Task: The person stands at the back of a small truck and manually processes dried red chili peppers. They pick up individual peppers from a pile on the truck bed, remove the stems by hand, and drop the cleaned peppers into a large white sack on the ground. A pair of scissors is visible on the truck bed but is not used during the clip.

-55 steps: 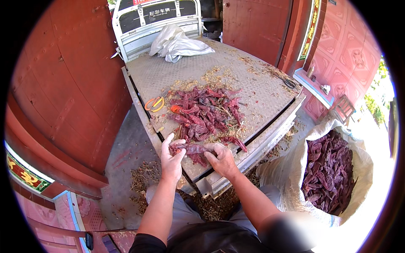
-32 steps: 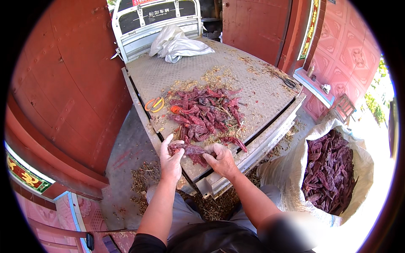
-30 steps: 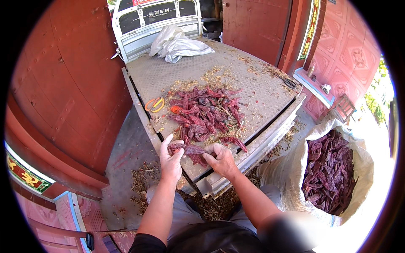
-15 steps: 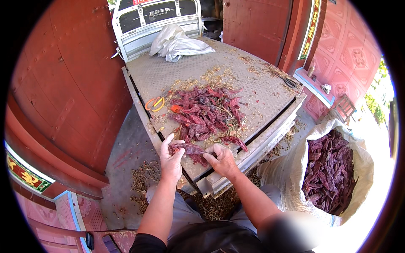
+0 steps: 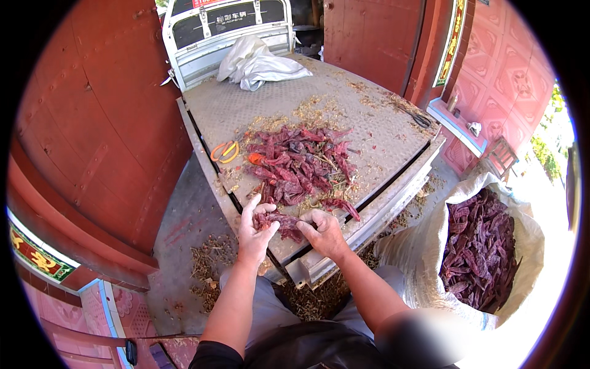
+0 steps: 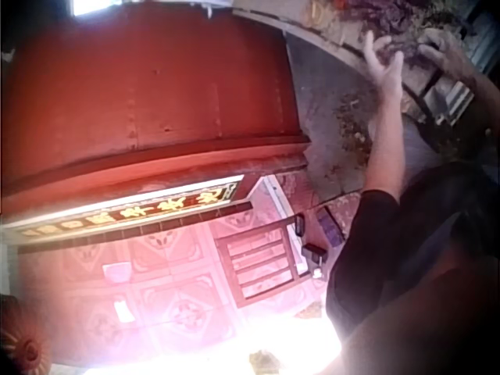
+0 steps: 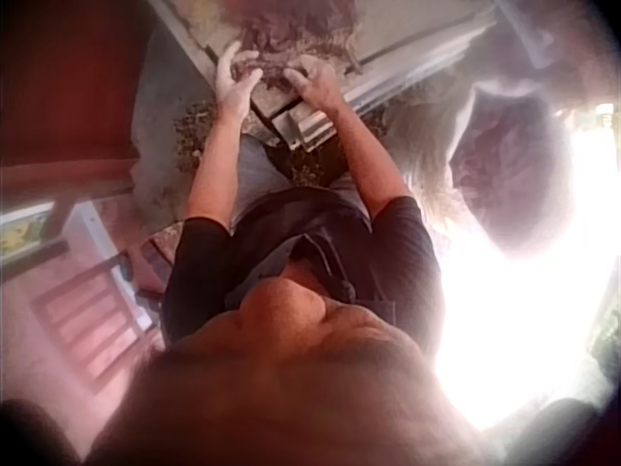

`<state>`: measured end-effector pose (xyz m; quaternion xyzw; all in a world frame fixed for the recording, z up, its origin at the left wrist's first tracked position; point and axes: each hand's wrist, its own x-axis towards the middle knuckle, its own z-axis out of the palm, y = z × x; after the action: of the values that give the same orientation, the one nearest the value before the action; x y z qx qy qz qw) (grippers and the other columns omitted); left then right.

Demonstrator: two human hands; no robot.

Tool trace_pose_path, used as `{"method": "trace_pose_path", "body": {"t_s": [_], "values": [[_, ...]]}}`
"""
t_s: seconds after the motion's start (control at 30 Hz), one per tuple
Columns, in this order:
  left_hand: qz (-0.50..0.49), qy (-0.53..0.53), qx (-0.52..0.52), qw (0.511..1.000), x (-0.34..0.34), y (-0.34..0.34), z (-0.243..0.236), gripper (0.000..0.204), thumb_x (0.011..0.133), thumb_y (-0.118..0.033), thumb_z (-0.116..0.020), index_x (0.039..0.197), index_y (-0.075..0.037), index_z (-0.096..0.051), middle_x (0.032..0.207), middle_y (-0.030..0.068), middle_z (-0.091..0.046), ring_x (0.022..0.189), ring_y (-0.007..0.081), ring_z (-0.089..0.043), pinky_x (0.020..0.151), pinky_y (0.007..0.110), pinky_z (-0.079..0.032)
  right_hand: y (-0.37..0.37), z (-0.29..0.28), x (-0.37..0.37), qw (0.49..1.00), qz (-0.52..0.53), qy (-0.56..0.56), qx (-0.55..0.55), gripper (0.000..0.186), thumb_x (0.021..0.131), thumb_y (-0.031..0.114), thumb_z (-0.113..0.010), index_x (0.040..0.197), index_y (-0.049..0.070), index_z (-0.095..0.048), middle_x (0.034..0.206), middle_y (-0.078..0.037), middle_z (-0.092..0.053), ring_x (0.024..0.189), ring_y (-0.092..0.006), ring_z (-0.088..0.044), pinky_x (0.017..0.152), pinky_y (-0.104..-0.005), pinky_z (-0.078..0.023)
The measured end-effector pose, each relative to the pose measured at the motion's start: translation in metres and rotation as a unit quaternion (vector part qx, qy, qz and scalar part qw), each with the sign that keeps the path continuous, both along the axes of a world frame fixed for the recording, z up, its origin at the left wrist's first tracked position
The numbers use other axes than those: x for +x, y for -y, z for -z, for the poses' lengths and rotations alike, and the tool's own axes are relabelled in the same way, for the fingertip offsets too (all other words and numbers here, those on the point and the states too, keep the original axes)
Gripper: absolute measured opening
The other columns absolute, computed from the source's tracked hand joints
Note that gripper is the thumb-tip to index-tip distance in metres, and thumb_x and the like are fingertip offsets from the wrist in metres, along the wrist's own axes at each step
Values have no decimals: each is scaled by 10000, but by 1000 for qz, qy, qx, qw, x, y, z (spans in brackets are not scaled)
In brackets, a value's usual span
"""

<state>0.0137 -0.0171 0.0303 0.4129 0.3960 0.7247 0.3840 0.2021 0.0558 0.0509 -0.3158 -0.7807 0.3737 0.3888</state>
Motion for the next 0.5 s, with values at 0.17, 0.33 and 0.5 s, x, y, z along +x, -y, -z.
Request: {"method": "trace_pose_path", "body": {"t_s": [0.17,0.33,0.5], "values": [[19,33,19,999,-1,-1,3,776,827,99,-659,1513,-21,-317,1279,115,-559,1095,138,-568,979,312,-474,-1,1,-1,1000,11,-2,-9,169,873,178,-706,911,17,-672,841,-151,-669,816,-317,-672,752,-385,-527],[20,37,15,999,-4,-1,5,740,845,57,-643,1508,-15,-323,1277,118,-562,1098,149,-575,967,308,-479,1,-3,-1,1000,19,2,-1,166,871,177,-697,905,16,-675,847,-153,-673,822,-322,-675,758,-387,-529],[9,59,6,998,-7,0,3,663,889,1,-604,1496,-4,-338,1258,116,-589,989,141,-611,825,271,-506,1,0,-2,1000,25,-4,1,163,874,178,-695,902,19,-675,841,-154,-676,818,-324,-676,757,-389,-530]]}}
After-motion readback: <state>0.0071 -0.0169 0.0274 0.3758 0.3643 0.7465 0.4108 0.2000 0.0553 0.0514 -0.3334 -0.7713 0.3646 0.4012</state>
